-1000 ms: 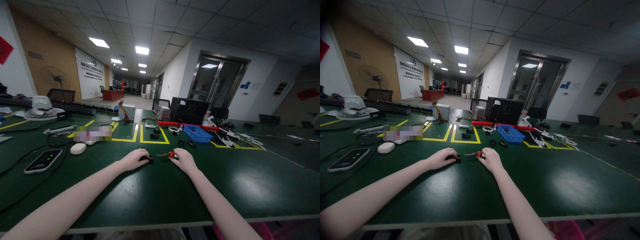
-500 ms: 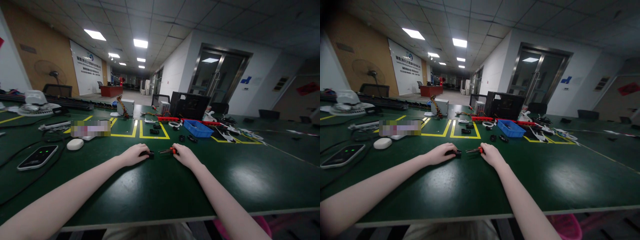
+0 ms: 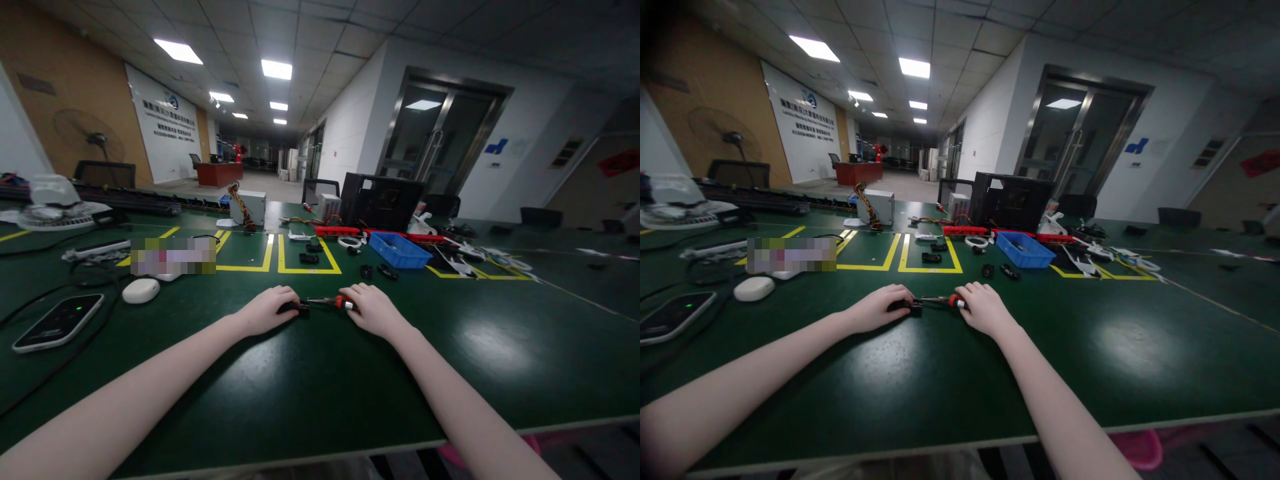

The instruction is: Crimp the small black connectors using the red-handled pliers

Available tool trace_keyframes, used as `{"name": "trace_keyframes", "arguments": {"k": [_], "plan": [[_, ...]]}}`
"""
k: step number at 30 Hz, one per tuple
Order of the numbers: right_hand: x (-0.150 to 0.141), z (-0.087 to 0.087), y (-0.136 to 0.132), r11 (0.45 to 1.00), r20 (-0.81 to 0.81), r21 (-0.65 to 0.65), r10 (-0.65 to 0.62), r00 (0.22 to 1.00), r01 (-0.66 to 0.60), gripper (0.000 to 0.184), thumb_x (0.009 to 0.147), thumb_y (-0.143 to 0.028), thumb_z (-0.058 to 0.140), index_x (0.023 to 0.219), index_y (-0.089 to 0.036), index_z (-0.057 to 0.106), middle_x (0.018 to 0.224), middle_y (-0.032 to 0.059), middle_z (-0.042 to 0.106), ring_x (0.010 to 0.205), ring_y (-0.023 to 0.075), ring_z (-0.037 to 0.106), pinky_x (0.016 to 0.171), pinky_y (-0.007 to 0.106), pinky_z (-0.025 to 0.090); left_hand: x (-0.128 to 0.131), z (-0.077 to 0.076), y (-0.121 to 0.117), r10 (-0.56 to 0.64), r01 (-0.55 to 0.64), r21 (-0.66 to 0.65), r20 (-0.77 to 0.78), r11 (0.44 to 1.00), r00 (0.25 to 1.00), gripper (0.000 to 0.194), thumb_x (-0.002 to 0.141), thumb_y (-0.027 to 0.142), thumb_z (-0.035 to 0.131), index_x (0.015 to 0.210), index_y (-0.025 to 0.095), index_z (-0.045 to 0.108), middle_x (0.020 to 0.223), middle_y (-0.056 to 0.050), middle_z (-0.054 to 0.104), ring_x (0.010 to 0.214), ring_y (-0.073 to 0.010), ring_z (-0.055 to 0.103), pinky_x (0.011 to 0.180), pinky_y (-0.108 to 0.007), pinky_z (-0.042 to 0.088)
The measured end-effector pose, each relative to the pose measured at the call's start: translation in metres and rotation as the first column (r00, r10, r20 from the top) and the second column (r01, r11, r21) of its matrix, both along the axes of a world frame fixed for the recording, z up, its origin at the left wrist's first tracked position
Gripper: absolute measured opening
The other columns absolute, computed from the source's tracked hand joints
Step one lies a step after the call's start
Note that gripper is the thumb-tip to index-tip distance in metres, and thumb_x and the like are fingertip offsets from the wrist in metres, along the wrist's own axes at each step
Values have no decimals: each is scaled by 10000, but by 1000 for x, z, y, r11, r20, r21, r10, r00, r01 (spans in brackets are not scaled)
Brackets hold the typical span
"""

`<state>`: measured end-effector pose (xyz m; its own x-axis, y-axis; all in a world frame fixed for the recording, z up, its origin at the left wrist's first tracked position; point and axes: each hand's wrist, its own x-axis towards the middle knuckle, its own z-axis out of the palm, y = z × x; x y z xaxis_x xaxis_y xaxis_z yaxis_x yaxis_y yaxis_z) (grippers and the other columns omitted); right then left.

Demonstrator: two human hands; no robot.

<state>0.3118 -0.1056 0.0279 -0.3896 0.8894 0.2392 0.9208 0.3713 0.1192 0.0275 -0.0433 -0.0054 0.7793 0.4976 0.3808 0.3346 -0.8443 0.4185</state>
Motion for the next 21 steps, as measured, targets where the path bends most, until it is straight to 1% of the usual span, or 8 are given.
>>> {"name": "trace_keyframes", "arguments": {"k": [2,6,8,11,15,18,21], "plan": [[-1,-2,4,1000,-41,-18,-7,999,6,271,850,-240,555,1115,-197,588,1085,99,649,1027,243,578,835,341,427,0,1,1,9,-9,-14,11,1000,1000,124,890,227,606,1010,207,631,1053,-48,619,967,-206,589,865,-347,485],[-3,-4,9,995,-132,-65,-83,988,75,222,855,-313,570,1052,-211,576,1008,78,638,890,222,604,721,316,450,-1,2,2,6,-3,-64,37,998,999,129,886,225,619,1009,198,647,1060,-53,627,968,-202,597,872,-342,486],[-5,-3,8,994,-151,-54,-98,984,91,204,846,-302,573,1028,-210,565,996,73,625,851,212,602,686,307,448,-1,3,2,4,0,-83,46,997,999,131,883,226,627,1008,193,655,1059,-56,635,976,-203,599,881,-343,483],[-9,-4,4,999,-138,15,-40,990,43,216,818,-237,580,1031,-198,562,1000,73,615,876,214,592,718,314,454,0,5,0,-3,8,-91,57,996,998,119,878,235,643,985,191,669,1043,-52,648,972,-202,604,889,-345,480],[-12,-8,1,989,-91,127,83,992,-71,325,791,-207,596,1112,-178,561,1064,93,610,928,234,574,791,347,453,0,6,-3,-49,52,-65,45,997,998,109,868,246,661,962,194,680,1049,-44,652,968,-197,609,876,-334,484],[-9,-8,2,977,-87,180,134,987,-117,299,789,-210,605,1083,-169,575,1094,106,609,949,243,565,809,360,449,0,6,-4,-75,77,-43,32,996,997,126,860,257,673,972,200,685,1067,-44,648,977,-197,609,864,-325,488],[-7,-6,0,968,-92,206,164,982,-142,243,810,-274,621,1025,-167,584,1028,103,627,927,245,564,800,367,444,0,5,-5,-88,89,-47,35,995,996,141,858,270,676,982,204,689,1071,-45,648,975,-196,611,863,-321,490]]}}
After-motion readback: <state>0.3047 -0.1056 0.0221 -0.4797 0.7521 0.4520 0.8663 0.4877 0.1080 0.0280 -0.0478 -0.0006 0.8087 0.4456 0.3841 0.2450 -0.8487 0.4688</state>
